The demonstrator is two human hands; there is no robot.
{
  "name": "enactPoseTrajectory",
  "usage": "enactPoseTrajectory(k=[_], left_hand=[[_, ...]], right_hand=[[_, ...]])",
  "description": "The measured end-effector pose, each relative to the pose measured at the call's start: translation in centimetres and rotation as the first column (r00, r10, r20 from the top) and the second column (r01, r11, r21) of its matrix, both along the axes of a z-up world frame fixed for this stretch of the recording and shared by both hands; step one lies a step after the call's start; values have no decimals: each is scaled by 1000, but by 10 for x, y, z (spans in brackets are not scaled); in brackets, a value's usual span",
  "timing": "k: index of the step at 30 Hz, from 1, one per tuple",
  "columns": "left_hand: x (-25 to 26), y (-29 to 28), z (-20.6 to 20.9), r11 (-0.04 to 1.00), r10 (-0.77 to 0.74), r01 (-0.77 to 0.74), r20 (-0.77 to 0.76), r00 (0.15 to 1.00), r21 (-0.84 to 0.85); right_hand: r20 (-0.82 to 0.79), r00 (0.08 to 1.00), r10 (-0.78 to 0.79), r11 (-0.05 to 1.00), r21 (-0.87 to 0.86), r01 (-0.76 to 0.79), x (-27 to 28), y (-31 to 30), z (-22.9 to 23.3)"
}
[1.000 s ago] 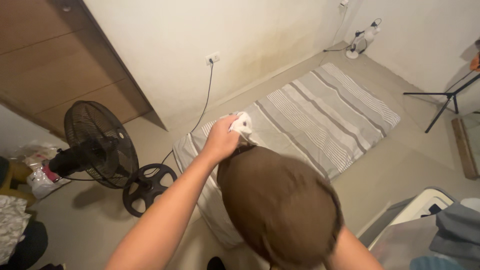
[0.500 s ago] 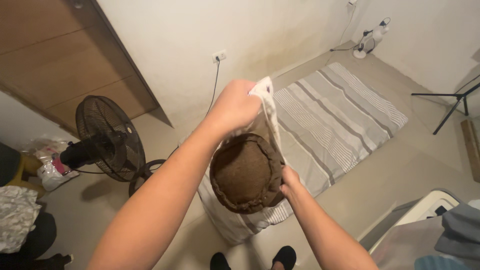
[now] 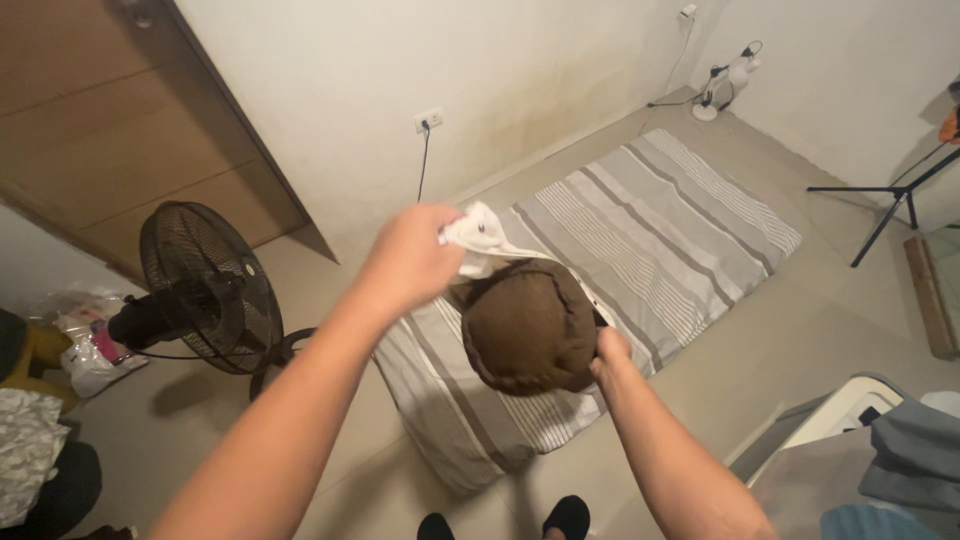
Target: The person spreads a striped sheet over a mattress on the floor, then inserts a cylindrical pillow into a patterned pillowcase and places it on the bed. They then insert a rectangular pillow into a gray pillowcase and place it on the bed.
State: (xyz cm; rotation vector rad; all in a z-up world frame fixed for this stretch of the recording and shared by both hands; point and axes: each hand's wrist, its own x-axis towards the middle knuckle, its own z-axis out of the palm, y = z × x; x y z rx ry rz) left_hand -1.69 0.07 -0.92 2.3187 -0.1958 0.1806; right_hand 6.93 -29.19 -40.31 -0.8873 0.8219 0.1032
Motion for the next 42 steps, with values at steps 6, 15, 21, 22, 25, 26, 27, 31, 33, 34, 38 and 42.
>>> enactPoseTrajectory(k=[6,15,21,22,25,26,27,31,33,34,38,42], left_hand=[[-10,-27,-10,995,81,-86,-116,990,-42],[-6,-8,-24,967,197,-176,-103,975,183],[-5,27,-64,966,258,-257,172,951,-24],[-6,25,-67,963,245,-212,210,947,-166],[3,12,-67,859,152,-74,114,982,-507],[6,11,-64,873,126,-62,101,987,-483],[9,10,-61,887,100,-49,88,991,-459],[2,9,-51,997,74,-74,4,997,-4],[-6,3,-50,991,88,-70,-173,981,110],[-7,-2,-50,985,98,-56,-260,961,164],[7,-33,-50,991,-96,93,-25,995,-98],[23,-58,-45,959,-104,72,-106,989,-273]], right_hand=[[-144,985,91,958,-258,-126,-6,11,37],[166,985,-40,955,297,-11,-18,7,49],[-49,994,-98,995,4,99,0,-6,6],[-98,989,-107,993,-53,102,-2,-2,4],[63,977,-205,972,133,195,-5,1,11],[33,975,-221,970,116,216,-5,-1,14],[2,971,-237,967,97,236,-3,-3,15],[40,995,-94,994,53,91,-6,-23,3],[124,991,-59,988,151,39,-12,-36,-1],[166,985,-49,980,197,15,-14,-41,-3],[-54,998,-8,998,-58,5,-18,-26,-23],[98,981,166,984,-85,-158,-32,13,-24]])
